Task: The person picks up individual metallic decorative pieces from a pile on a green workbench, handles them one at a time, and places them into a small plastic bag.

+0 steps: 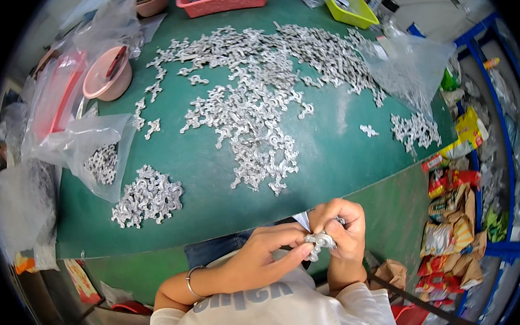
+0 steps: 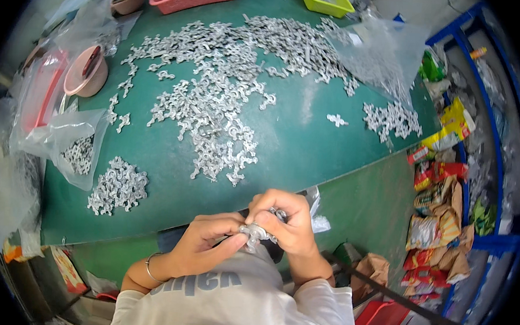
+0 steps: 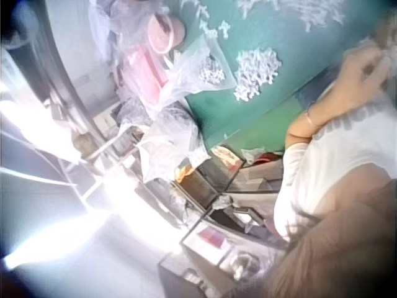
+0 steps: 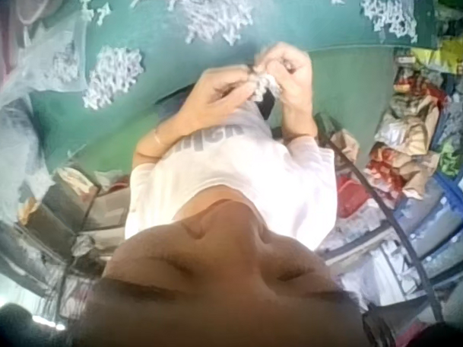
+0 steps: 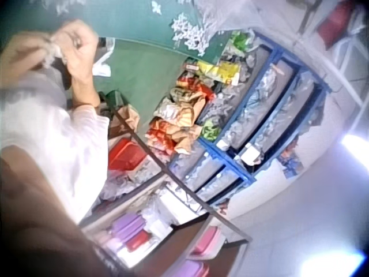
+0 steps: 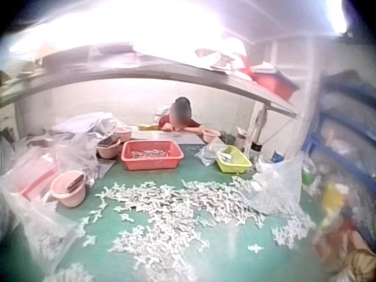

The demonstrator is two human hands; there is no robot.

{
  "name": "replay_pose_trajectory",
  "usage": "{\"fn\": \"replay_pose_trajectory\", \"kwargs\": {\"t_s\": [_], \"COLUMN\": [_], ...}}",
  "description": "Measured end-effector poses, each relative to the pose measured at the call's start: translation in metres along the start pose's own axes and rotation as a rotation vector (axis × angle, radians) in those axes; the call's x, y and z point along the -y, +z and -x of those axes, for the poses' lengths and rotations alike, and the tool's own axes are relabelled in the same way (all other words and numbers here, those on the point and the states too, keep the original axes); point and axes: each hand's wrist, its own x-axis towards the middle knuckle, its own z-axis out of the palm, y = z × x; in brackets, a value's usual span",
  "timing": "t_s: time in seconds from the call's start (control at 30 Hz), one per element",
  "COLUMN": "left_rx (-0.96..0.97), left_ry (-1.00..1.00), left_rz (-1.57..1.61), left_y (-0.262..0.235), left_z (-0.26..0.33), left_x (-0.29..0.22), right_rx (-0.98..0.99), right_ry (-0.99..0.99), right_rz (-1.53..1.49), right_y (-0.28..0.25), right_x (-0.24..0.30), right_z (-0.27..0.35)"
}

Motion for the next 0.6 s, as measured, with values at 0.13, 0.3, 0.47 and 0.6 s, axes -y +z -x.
{"fn": "replay_pose_trajectory", "kwargs": {"t_s": [0.13,0.3,0.47,0.6], "left_rx": [-0.225,-0.285,-0.386,-0.547], "left_ry": [0.014,0.023,-0.003,-0.024], "left_rz": [0.174,0.356,0.433,0.469], "left_y": [0.008,-0.003,-0.017,-0.033], "left_z": [0.004,0.011,0.020,0.033], "left_x": [0.002,-0.004,0.005,0.017], "right_rx": [-0.036,-0.055,-0.091,-0.266], "right_ry": [0.082,0.159,0.204,0.106], "right_rz": [-0.085,-0.033,0.133,0.623], "right_y": [0.007,0.024,0.032,-0.007], "right_x": [0.002,0.000,-0.004,-0.031], "right_z": [-0.007,-0.020,-0.029,-0.053]}}
